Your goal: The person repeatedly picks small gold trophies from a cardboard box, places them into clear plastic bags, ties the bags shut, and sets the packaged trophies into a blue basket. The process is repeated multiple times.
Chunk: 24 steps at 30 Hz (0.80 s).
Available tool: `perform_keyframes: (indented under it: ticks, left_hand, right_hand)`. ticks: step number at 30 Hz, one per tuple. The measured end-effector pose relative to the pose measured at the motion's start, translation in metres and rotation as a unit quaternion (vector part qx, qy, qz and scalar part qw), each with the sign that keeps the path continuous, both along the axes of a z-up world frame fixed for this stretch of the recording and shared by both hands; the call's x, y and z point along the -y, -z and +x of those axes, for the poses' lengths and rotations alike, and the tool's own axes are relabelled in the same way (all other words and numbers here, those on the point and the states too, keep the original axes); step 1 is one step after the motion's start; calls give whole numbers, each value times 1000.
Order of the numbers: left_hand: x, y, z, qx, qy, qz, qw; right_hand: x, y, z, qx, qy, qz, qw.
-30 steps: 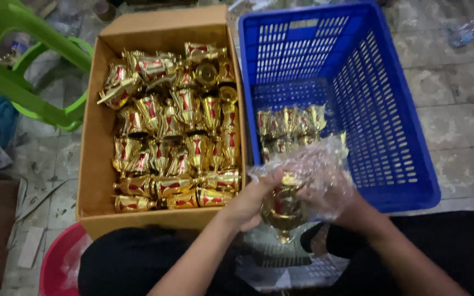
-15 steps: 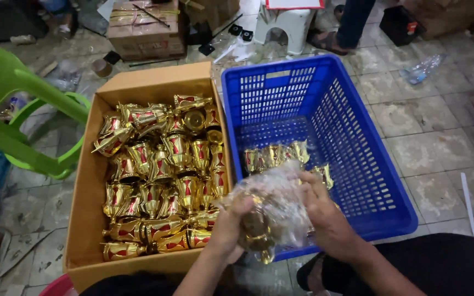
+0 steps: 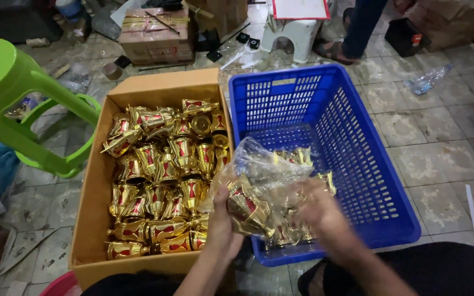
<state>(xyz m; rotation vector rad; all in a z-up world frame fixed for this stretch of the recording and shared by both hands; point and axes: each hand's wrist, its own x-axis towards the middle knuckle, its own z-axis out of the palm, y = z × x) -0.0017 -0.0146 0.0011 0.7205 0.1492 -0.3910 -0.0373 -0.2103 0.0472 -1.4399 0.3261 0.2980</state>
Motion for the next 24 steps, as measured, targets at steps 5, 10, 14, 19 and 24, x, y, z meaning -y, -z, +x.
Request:
perform_keyframes:
  ticks: [5, 10, 14, 19, 24]
  left_hand:
    - [14, -8, -11, 17, 10, 40, 999]
    - [9, -2, -1, 19, 74, 190, 979]
    - [0, -5, -1, 69, 93, 267, 957]
    - [6, -6, -7, 171, 50, 253, 951]
    - [2, -17, -10, 122, -70, 282, 949]
  right_hand:
    - [-28, 44, -13, -53, -40, 9, 998]
    - [-5, 30, 1, -19, -15, -88, 996]
    - [9, 24, 5, 0, -12, -103, 995]
    - [13, 22, 1, 28, -63, -179, 981]
    - [22, 46, -2, 59, -173, -263, 947]
